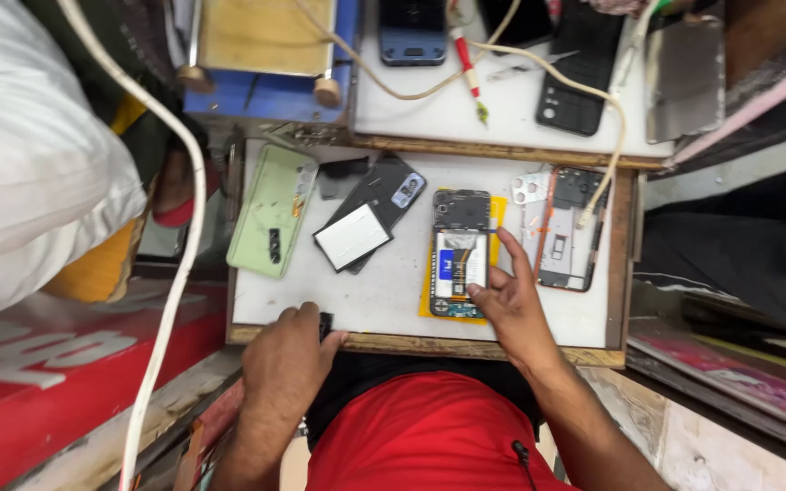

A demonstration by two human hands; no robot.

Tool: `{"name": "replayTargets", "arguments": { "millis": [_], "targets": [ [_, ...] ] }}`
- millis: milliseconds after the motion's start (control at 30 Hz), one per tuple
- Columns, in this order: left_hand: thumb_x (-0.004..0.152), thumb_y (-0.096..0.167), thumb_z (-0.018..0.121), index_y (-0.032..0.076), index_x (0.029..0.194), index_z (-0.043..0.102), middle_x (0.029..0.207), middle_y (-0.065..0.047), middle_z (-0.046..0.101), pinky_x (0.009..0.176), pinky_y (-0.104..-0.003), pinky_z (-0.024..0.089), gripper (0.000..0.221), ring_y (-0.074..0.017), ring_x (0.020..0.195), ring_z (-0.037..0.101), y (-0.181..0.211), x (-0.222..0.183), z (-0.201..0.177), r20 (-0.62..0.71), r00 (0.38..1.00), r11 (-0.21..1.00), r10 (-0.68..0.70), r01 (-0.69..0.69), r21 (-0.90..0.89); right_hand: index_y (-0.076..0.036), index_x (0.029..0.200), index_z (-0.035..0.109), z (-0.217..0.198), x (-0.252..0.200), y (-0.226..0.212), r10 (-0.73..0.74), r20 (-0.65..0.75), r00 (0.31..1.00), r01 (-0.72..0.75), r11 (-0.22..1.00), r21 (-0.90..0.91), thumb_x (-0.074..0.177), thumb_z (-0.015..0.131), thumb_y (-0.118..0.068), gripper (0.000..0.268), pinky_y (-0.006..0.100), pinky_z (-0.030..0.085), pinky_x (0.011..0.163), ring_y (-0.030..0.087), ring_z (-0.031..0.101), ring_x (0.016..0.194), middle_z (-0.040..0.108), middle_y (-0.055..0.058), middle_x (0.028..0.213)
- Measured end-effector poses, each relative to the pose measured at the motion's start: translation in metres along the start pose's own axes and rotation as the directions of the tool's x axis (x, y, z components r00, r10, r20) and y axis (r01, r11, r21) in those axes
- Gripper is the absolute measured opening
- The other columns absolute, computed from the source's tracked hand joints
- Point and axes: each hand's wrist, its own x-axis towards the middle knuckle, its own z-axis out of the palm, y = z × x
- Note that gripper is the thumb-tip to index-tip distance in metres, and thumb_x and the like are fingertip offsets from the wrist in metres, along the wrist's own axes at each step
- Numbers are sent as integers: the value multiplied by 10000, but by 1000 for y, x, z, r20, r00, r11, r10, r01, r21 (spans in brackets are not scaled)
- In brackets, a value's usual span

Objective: The person works on a disassembled smartphone placed on a yellow mat. They apply adhesive from a tube to the battery area, then use a red-handled screwdriver to tighten screws on the motherboard. The person handles the phone, adhesive tube, and screwdriver throughout the clip.

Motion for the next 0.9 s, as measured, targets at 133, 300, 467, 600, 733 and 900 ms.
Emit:
{"name": "replayTargets", "arguments": {
  "millis": [133, 300, 467, 600, 733, 900],
  "targets": [
    [926, 372, 716, 110, 1025, 637, 943, -74, 699, 697, -409, 595, 291, -276, 824, 729, 1, 0, 18, -94, 995, 993, 15, -26, -113, -156, 1646, 112, -4, -1, 2, 42, -10, 999, -42, 999, 6, 938, 553, 100, 872, 352, 531, 986, 202, 662, 1111, 705, 218, 1224],
    [817, 338, 752, 104, 1023, 630, 902, -90, 699, 709, -443, 581, 334, -315, 849, 710, -1, 9, 16, -254, 965, 996, 69, -82, -40, -137, 1653, 126, -7, -2, -3, -22, 9, 1000, 22, 999, 44, 938, 560, 117, 875, 323, 513, 985, 193, 658, 1117, 717, 217, 1211],
    [898, 283, 736, 181, 1112, 699, 888, -91, 762, 728, -465, 578, 240, -328, 822, 731, -13, 32, 2, -197, 980, 959, -16, -40, -280, -112, 1638, 156, -20, -9, -9, -23, -4, 1000, 23, 1000, -6, 939, 566, 111, 841, 327, 540, 977, 183, 677, 1132, 713, 211, 1229],
    [951, 263, 778, 128, 1185, 707, 941, -130, 765, 748, -462, 572, 279, -327, 813, 737, -37, 83, -32, -480, 873, 931, -83, -104, -349, -105, 1625, 185, -23, -10, -4, 53, 1, 999, -53, 999, 2, 935, 588, 105, 826, 316, 542, 963, 178, 681, 1108, 719, 197, 1228],
    [878, 223, 823, 73, 1265, 693, 1114, -169, 724, 824, -470, 568, 436, -370, 989, 678, -18, 85, -39, -794, 604, 986, 62, -161, -45, -98, 1633, 192, -23, -10, -5, 23, 1, 1000, -23, 999, 26, 927, 585, 106, 833, 306, 538, 974, 179, 681, 1113, 735, 196, 1201],
    [847, 237, 780, 142, 1296, 659, 1149, -77, 718, 843, -402, 578, 475, -267, 980, 703, 71, 53, 3, -312, 927, 708, 210, -364, -605, -71, 1642, 216, -23, -12, -1, 71, -28, 997, -69, 993, 92, 942, 590, 87, 809, 304, 541, 950, 170, 669, 1097, 725, 197, 1191]
  ]
}}
